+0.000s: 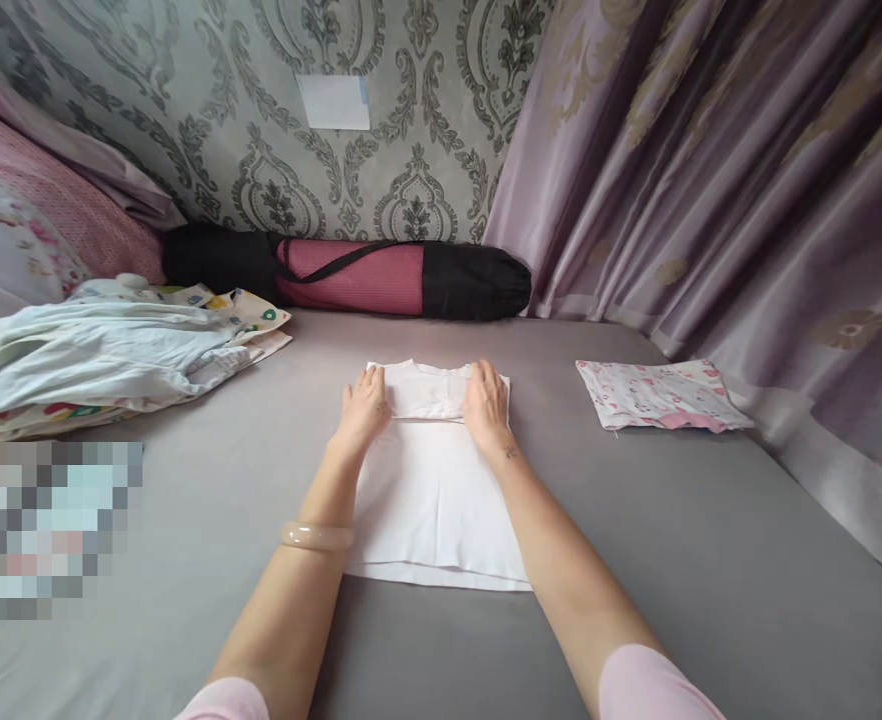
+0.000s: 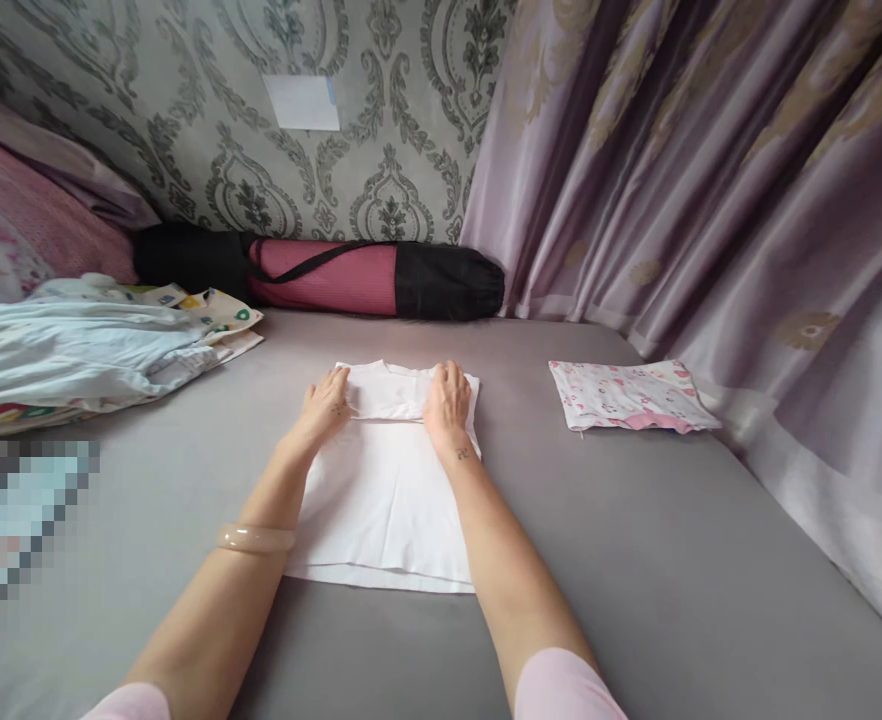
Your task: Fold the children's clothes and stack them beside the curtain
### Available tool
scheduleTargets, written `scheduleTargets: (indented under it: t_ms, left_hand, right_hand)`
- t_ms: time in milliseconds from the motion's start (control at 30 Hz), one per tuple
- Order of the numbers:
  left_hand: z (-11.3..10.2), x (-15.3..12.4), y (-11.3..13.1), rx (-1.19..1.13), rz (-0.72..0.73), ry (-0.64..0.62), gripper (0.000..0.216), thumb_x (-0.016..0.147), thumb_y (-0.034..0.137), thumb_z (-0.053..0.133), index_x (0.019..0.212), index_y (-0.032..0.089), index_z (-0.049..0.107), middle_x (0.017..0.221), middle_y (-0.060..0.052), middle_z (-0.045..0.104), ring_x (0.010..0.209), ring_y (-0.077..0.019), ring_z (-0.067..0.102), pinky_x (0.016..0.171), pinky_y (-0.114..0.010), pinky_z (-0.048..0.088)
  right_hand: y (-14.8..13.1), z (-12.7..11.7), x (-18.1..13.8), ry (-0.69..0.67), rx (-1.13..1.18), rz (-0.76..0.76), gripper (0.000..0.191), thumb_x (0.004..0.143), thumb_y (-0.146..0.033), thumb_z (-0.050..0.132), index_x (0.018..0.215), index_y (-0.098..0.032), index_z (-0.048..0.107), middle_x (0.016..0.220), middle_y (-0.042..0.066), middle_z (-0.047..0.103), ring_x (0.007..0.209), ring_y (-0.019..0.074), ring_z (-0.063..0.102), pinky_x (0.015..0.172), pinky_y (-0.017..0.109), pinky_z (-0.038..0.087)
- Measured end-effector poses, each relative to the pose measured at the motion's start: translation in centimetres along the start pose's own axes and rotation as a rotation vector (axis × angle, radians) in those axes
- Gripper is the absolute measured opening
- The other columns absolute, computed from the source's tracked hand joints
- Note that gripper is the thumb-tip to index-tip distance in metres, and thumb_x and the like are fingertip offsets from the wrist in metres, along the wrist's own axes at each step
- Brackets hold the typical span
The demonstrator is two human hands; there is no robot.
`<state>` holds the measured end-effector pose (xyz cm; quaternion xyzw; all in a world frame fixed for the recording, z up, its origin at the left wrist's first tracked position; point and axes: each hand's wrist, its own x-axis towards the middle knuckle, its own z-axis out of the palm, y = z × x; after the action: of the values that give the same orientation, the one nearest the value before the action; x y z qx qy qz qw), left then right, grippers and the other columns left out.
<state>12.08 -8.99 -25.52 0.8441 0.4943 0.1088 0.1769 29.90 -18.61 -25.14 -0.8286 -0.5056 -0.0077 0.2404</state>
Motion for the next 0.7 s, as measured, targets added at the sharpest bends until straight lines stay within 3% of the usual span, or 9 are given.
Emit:
scheduleTargets:
  t_ms: [133,233,467,700]
  left_hand:
    - [0.9,-0.5,2.8,-0.012,0.210,0.059,0.063,0.084,0.005,0.033,0.147,0.007,0.036,0.157,-0.019,0.035,0.148,-0.0266,0.027,0.120,-0.048,0.022]
    - [2.0,-0.6,2.8,-0.008,0.225,0.053,0.056,0.089,0.009,0.032,0.145,0.004,0.039,0.155,-0.021,0.038,0.147,-0.0290,0.029,0.120,-0.048,0.023]
    - [3.4,0.0,0.8,0.038,0.177,0.160,0.048,0.099,0.024,0.028,0.138,0.004,0.048,0.147,-0.022,0.047,0.141,-0.0301,0.040,0.117,-0.047,0.029]
    - [2.8,-0.4,1.2,0.105,-0.009,0.111,0.062,0.099,0.044,0.030,0.148,0.007,0.040,0.156,-0.021,0.036,0.148,-0.0317,0.027,0.119,-0.054,0.020]
  right_hand:
    - [-2.6,1.7,-0.7,-0.154,0.005,-0.305,0.056,0.097,-0.018,0.027,0.151,-0.007,0.035,0.161,0.012,0.029,0.151,0.0231,0.015,0.122,0.043,0.004]
    - [-3.8,2.8,-1.3,-0.304,0.004,-0.405,0.061,0.096,-0.024,0.031,0.155,-0.008,0.027,0.163,0.010,0.025,0.152,0.0221,0.013,0.123,0.041,0.002]
    - [-3.8,3.4,-1.4,-0.343,-0.005,-0.385,0.058,0.099,-0.026,0.023,0.154,-0.009,0.032,0.161,0.007,0.028,0.151,0.0195,0.018,0.123,0.038,0.005]
    - [-3.1,3.1,-1.5,-0.295,-0.049,-0.224,0.061,0.101,-0.034,0.024,0.154,-0.004,0.029,0.163,0.013,0.022,0.151,0.0226,0.015,0.122,0.040,0.006]
